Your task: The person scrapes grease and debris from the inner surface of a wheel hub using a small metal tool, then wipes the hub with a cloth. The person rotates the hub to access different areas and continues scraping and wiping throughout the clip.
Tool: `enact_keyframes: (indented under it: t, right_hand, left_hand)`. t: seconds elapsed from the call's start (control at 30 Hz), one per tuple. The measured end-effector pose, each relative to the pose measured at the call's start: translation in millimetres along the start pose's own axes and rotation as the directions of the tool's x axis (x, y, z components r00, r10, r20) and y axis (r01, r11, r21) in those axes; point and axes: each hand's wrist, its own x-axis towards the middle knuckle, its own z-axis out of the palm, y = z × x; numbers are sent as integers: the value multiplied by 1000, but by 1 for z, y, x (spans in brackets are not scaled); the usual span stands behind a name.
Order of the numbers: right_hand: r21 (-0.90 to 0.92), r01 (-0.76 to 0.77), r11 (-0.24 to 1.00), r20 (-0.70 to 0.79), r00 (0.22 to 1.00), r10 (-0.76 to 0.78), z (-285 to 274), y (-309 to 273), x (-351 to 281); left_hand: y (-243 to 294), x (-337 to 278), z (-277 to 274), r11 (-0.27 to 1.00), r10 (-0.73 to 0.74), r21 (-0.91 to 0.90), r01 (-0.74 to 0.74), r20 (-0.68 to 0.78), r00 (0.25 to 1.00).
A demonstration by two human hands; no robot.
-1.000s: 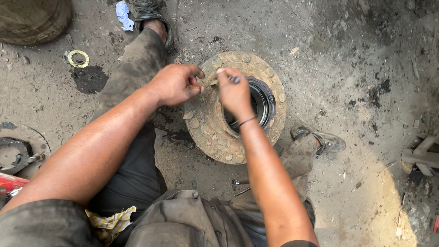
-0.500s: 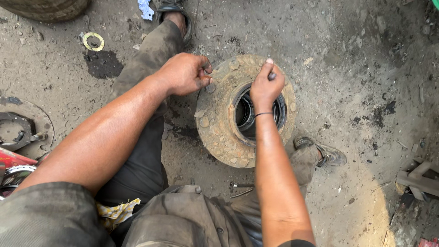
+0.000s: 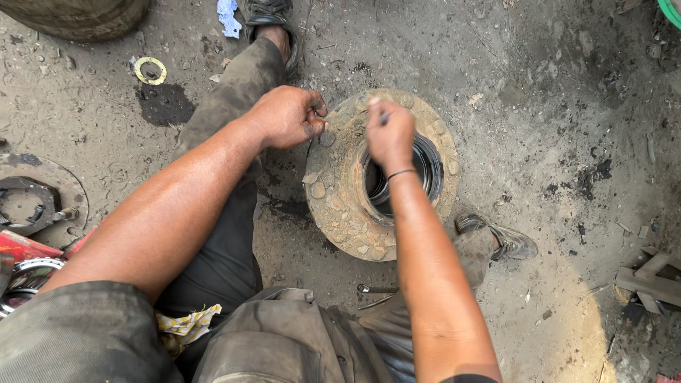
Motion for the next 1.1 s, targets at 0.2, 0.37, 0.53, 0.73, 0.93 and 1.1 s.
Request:
enact_keyframes:
  t: [0.2,0.37,0.53,0.73,0.93,1.1]
  right_hand:
    - [-136,377,916,-57,920,-387,31,-29,-68]
    - [113,538,836,-360,806,-470,16,-34,-60]
    - [180,186,966,-277,952,-132,-9,5,-12]
    - [316,175,933,-144,980,-135,16,6,-69]
    - [369,90,925,-126,991,-47,-3,-8,-27]
    - [125,204,971,-153,971,-184,-8,-7,-2]
  left_hand:
    - [-11,0,-1,1000,3,1,-3,-16,1000]
    - [-13,6,1,999,28,41,-28,-2,1000]
    - [-8,7,0,998,-22,64,18,59,998]
    - [-11,4,4,997,-43,66,39,61,997]
    - [-16,4,11,997,17,75,-20,32,999]
    - [-12,6,6,995,-25,101,18,67,997]
